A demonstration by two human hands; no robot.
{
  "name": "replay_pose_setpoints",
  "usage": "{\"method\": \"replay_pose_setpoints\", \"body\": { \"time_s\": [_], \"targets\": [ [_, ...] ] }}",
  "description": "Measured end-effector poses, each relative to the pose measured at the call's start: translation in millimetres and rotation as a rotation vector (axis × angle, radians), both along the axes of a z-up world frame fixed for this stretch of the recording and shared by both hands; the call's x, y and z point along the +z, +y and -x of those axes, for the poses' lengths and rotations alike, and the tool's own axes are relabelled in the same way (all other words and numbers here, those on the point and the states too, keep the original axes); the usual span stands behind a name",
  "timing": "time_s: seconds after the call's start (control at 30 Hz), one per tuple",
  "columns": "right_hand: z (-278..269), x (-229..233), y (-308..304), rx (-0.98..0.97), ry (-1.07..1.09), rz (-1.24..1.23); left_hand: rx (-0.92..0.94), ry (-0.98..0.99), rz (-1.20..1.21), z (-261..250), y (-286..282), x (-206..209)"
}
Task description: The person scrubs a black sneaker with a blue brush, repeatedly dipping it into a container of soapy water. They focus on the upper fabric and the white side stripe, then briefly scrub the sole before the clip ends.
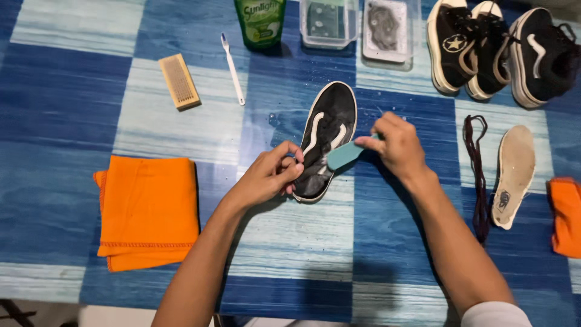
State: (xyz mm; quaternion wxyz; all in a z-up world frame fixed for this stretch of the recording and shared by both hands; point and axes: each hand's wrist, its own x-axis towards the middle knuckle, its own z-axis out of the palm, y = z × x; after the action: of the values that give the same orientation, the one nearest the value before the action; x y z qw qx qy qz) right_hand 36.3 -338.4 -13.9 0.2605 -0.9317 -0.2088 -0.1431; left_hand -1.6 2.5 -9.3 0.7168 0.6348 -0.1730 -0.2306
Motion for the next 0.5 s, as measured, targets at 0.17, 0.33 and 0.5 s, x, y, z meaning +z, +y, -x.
{"method": "replay_pose_setpoints", "body": {
  "time_s": [0.17, 0.33, 0.5],
  "targets": [
    [27, 6, 48, 0.138, 0.054, -0.070, -0.008, -0.002, -0.007, -1, -1, -3],
    [8, 16, 29, 0.142, 0.025, -0.069, -0.025, 0.006, -0.027, 0, 0, 2],
    [21, -3, 47, 0.173, 0.041, -0.091, -0.027, 0.000, -0.034, -1, 0, 6]
  ]
}}
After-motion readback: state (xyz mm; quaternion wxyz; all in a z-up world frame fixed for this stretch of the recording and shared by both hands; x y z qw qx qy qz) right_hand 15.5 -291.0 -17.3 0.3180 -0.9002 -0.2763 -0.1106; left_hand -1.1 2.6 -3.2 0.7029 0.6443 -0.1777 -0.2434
